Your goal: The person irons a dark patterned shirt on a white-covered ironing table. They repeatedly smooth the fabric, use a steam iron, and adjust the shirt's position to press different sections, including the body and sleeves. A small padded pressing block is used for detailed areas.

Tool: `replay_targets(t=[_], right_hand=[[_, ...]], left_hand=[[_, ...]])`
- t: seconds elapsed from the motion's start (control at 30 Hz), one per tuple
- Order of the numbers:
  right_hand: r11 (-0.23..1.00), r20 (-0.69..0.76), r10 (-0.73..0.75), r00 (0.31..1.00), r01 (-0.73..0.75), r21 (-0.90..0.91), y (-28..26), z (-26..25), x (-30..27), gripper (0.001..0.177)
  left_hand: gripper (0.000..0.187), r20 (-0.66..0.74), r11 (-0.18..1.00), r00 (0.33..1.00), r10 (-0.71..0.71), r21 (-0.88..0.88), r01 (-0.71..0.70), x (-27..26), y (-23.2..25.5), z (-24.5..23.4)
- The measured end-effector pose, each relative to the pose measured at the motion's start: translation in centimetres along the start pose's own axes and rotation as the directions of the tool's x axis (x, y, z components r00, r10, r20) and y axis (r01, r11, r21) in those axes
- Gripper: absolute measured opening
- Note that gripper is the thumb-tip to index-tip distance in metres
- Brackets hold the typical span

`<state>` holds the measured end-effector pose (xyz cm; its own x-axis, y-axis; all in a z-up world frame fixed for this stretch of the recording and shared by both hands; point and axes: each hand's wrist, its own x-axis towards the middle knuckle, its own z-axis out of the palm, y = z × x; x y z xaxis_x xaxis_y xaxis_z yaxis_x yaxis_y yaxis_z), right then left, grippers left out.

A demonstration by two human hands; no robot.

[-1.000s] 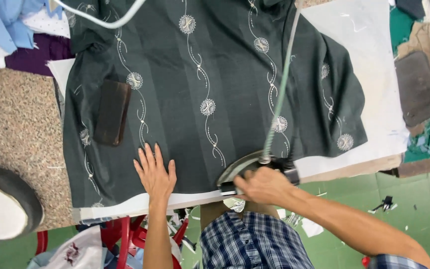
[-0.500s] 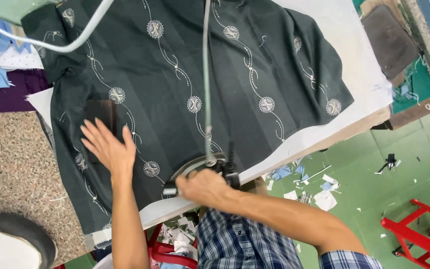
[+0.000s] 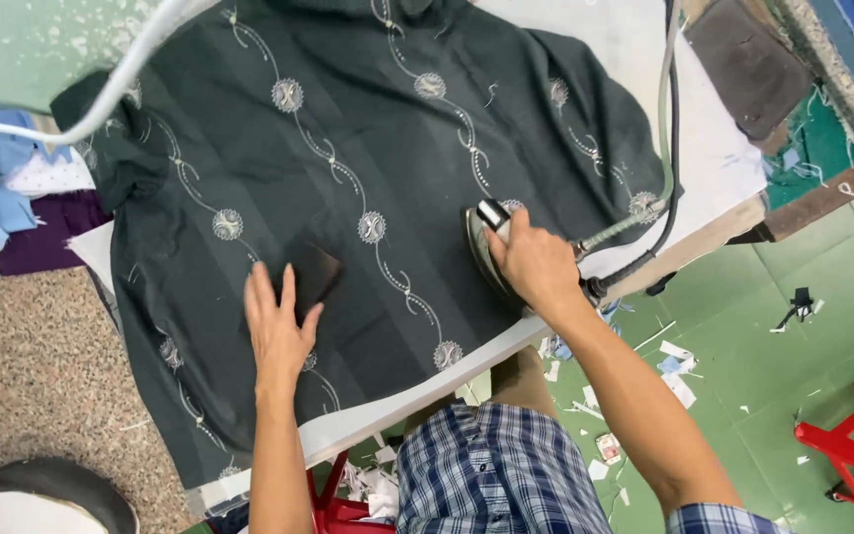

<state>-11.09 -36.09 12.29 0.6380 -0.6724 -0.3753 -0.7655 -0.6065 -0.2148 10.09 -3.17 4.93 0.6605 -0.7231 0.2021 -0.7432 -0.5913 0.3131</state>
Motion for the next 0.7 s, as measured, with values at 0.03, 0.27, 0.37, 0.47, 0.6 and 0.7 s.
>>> replay_targets(t=[0.03, 0.27, 0.37, 0.47, 0.6, 0.7], right_hand=[[1.0, 0.028, -0.022, 0.999, 0.022, -0.005, 0.4, -0.6, -0.6, 0.054], [0.972, 0.085, -0.213, 0.973, 0.22, -0.086, 3.6, -2.0, -2.0, 0.048], [0.944, 0.1, -0.297, 0.95, 0.307, -0.118, 3.6, -2.6, -1.8, 0.046], [0.921, 0.255, -0.345, 0.903, 0.378, -0.091, 4.2, -3.6, -1.9, 0.046], [0.899, 0.364, -0.353, 0.862, 0.421, -0.124, 8.2, -7.1, -0.6, 0.046], [0.968, 0.459, -0.158, 0.874, 0.23, -0.104, 12.5, -12.3, 2.0, 0.054]], left_hand=[[0.071, 0.014, 0.999, 1.0, -0.02, 0.051, 0.019, -0.2, 0.0, 0.4], [0.069, -0.162, 0.995, 0.987, -0.016, 0.096, 0.032, -0.6, 3.0, 4.4], [0.072, -0.17, 0.993, 0.985, 0.002, 0.12, 0.019, -0.4, 7.2, 6.5], [0.071, -0.11, 0.996, 0.993, -0.034, 0.075, 0.042, 0.6, 10.8, 7.8], [0.067, -0.068, 1.0, 0.997, -0.02, 0.016, 0.021, 0.4, 16.6, 9.9], [0.073, 0.002, 0.994, 0.995, 0.103, -0.043, -0.103, -0.4, 20.8, 12.2]])
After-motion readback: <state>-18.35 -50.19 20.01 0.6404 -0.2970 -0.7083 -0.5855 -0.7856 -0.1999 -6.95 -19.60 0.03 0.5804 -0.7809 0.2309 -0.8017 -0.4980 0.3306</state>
